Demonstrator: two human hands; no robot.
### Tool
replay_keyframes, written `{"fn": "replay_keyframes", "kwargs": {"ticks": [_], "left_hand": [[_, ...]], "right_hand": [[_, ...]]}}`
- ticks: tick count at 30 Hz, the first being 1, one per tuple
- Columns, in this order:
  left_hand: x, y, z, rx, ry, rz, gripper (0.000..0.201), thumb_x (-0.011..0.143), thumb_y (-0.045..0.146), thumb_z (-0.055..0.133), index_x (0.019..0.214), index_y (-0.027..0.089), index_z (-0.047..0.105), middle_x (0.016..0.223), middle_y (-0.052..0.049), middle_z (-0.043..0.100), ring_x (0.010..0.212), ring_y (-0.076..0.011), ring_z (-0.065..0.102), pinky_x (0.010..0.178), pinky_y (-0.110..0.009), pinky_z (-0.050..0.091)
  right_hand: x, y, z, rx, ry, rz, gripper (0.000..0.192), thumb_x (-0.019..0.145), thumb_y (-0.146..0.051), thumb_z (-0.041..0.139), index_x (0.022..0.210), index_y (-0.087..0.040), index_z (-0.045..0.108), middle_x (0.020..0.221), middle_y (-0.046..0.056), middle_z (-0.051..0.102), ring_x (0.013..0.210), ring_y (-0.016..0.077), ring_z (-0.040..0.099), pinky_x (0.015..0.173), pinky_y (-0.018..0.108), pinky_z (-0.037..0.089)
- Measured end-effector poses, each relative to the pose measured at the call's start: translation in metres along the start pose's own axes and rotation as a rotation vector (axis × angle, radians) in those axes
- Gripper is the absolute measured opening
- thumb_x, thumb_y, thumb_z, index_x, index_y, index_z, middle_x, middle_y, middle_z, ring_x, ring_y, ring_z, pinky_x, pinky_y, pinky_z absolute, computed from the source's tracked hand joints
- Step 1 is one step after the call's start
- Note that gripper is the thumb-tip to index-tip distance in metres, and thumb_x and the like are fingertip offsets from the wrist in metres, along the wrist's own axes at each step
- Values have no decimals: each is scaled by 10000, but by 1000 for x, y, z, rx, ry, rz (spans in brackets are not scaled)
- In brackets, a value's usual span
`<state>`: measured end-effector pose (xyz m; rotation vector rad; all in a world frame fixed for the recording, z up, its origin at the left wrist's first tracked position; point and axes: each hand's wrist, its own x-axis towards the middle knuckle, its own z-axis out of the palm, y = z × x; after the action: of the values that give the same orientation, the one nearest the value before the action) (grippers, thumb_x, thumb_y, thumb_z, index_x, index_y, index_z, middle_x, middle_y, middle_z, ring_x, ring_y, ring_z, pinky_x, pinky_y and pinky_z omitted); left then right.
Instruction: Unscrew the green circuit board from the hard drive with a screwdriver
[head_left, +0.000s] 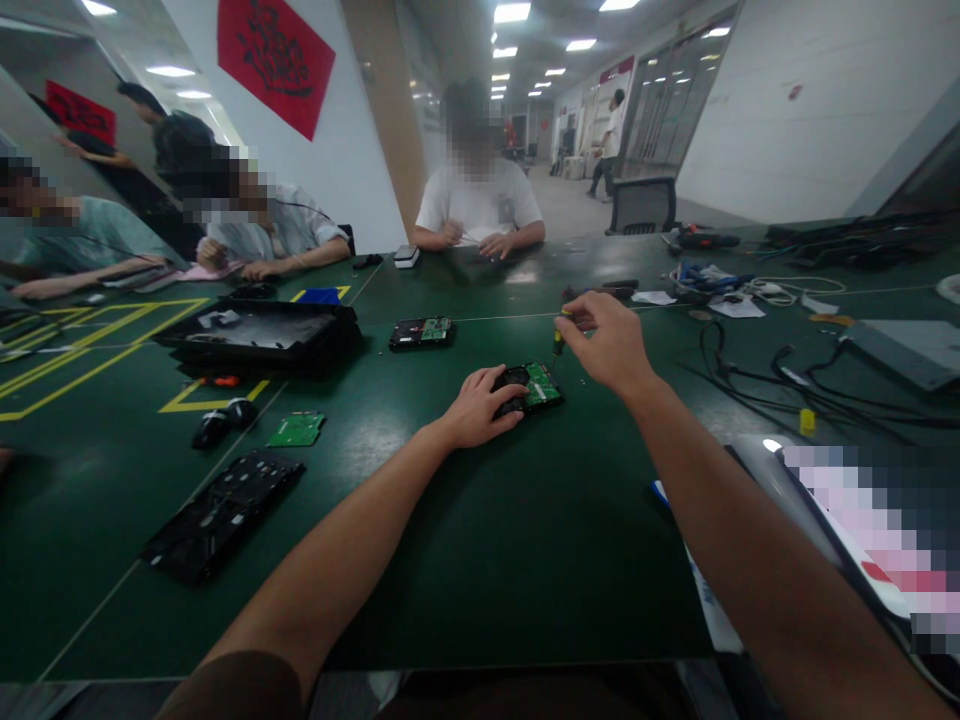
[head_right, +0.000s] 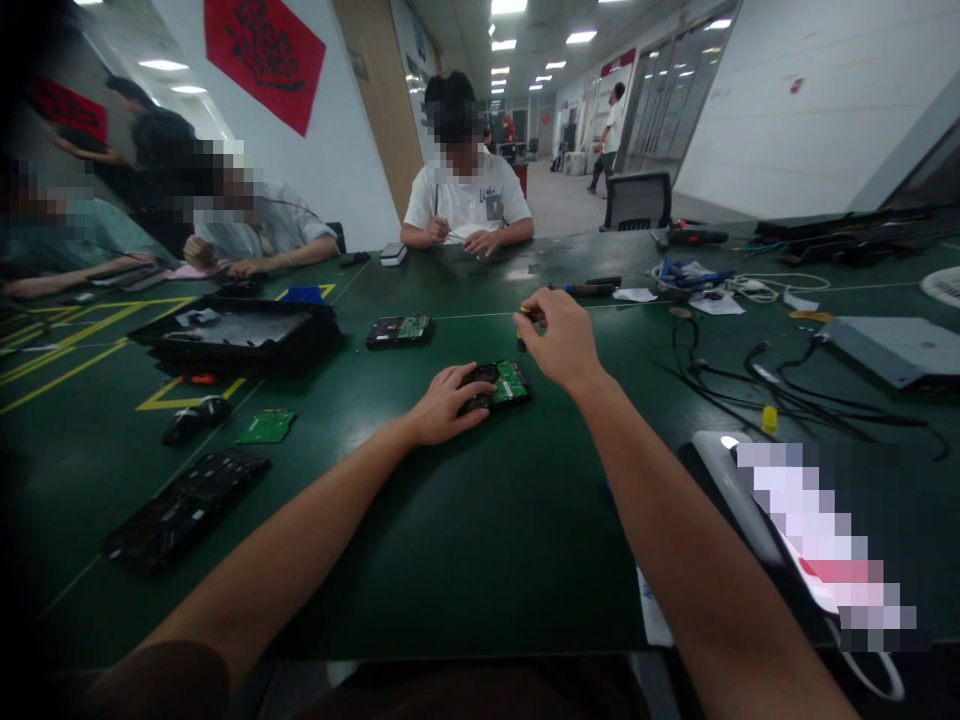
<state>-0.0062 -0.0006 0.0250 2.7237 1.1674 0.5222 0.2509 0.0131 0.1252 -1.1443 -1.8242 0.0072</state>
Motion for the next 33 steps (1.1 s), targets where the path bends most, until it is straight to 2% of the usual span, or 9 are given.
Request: {"fn": "replay_keyframes", "kwargs": {"ticks": [4,8,13,19,25,33], "left_hand": [[0,0,1,9,16,4,492,967,491,618,1437,349,579,1634,-100,328,1478,-381,312,1193,-605,298],[0,1,2,7,32,3,495,954,475,633,1423,320,593,1628,-122,335,1475,-391,317,1191,-601,299],[0,4,2,23,40,-8,492,941,445,646,1412,310,595,1617,-127,350,1488,-379,307,1197,-588,300],[0,4,2,6,30,-23,496,935,449,653,1411,322,593,1627,-112,347,1490,-379,303,1200,-599,291],[0,3,3,0,35,-24,489,942,469,648,1408,328,599,1629,-100,348,1491,-372,301,1205,-593,288],[0,4,2,14,50,-7,494,953,486,636,1416,318,595,1621,-118,353,1486,-366,315,1199,-579,302]], "right_hand": [[0,1,0,-10,31,9,116,857,-261,682,957,-234,629,1017,95,691,877,255,671,811,442,574],[0,2,0,17,32,43,125,867,-299,698,932,-239,610,952,80,710,838,252,674,778,428,572],[0,0,-1,-6,12,-24,68,899,-293,649,943,-241,652,971,82,703,914,265,673,845,449,560],[0,0,-1,13,33,49,111,878,-319,687,931,-244,625,944,76,711,871,267,672,791,435,565],[0,-2,-1,-29,9,-12,85,904,-306,648,965,-249,661,983,85,697,897,269,670,832,460,558],[1,2,-1,16,24,66,126,890,-339,680,928,-245,606,958,83,704,875,262,672,777,430,558]]}}
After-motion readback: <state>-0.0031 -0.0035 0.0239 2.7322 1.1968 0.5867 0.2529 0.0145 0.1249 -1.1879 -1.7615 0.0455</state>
